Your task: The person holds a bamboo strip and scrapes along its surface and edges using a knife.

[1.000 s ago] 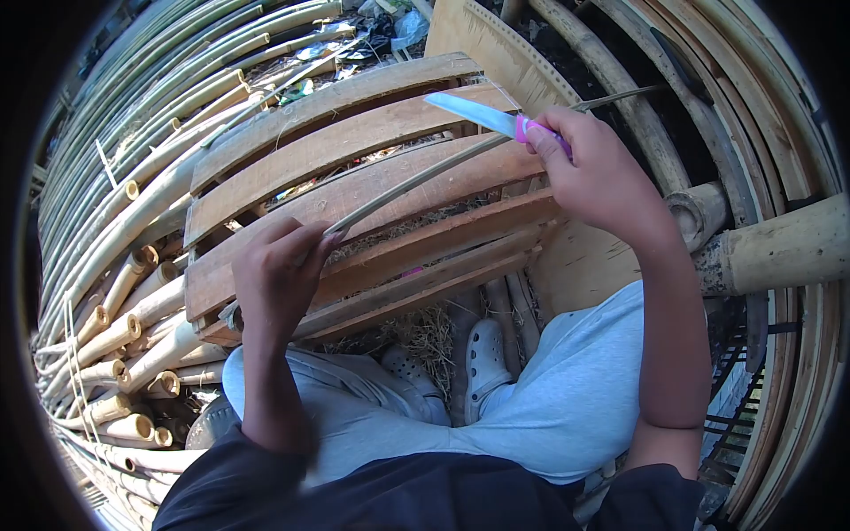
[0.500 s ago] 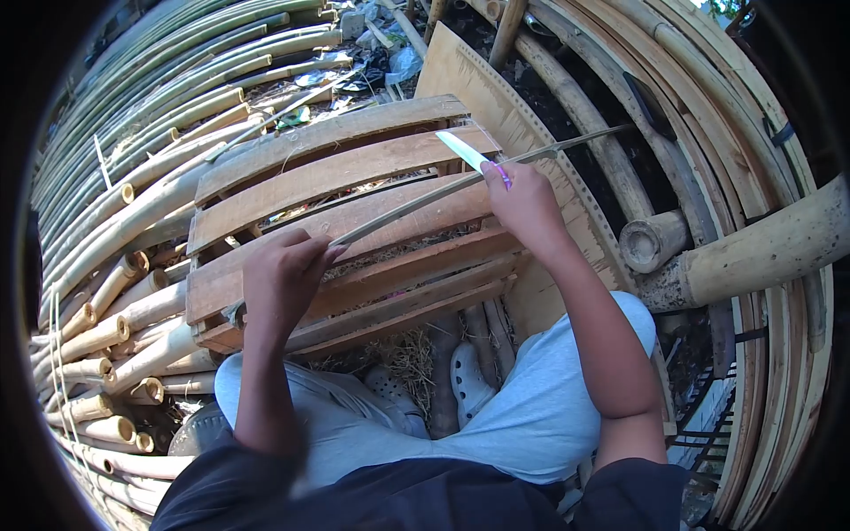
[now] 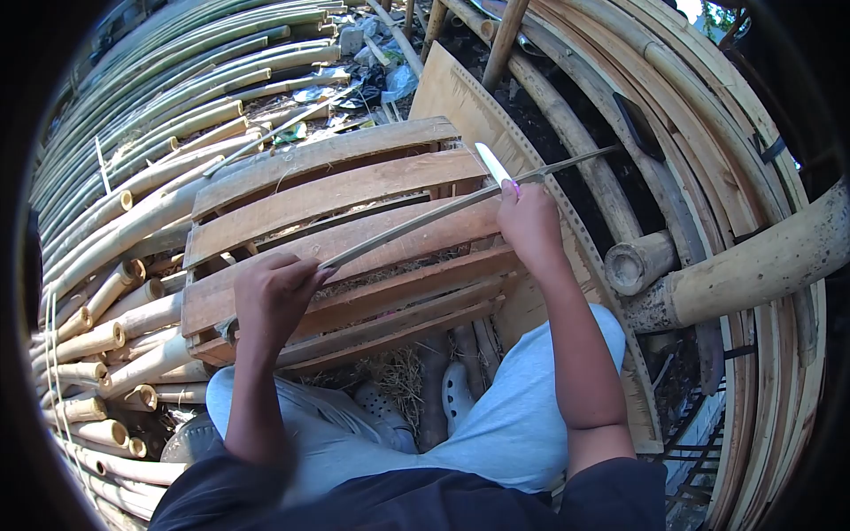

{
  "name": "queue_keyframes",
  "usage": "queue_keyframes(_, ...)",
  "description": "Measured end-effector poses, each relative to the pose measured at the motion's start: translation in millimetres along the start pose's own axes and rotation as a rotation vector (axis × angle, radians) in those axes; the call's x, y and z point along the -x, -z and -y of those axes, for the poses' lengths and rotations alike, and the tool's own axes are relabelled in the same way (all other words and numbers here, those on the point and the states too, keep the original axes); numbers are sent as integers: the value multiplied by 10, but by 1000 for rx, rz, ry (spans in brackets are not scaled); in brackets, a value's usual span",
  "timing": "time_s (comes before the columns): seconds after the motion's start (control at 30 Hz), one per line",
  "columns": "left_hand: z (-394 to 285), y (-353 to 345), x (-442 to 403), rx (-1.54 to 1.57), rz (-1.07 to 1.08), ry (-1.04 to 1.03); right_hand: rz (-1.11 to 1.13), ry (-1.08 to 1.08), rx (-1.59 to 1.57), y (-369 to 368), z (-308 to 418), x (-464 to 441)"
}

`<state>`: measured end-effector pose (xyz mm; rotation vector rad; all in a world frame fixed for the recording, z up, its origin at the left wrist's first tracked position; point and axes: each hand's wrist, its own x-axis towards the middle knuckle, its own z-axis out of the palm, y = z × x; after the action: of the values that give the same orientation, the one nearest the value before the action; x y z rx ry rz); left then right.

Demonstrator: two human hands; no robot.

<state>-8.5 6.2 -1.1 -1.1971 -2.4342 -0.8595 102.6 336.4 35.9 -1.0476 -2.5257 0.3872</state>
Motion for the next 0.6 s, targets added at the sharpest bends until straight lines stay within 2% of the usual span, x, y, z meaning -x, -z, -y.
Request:
queue_keyframes(0.03,0,-4,-4,2,9,-6,1,-10,-1,83,12,-17)
queue_keyframes(0.1,3,-21,-14,-12,-21,-3,142,-111,-62,216,32,-90)
queue_keyframes(0.17,16,-49,-14,-9,-32,-8,129,-129,-52,103,99,-3)
queue_keyframes(0.23,27,-69,-7,-4,-39,-17,157,-3,-85,-61,140,136)
queue_keyframes(0.37,18,-68,-19,-11,-49,-9,170,-136,-115,143,78,-52)
queue_keyframes(0.5,10,-68,-15,-5,-43,-5,159,-8,-83,-55,327,241)
queue_keyframes(0.53,14,-69,-23,-7,-40,-6,290,-87,-134,37,370,178)
queue_keyframes(0.6,14,-69,-15,-27,-53,-13,240,-127,-115,130,221,-31)
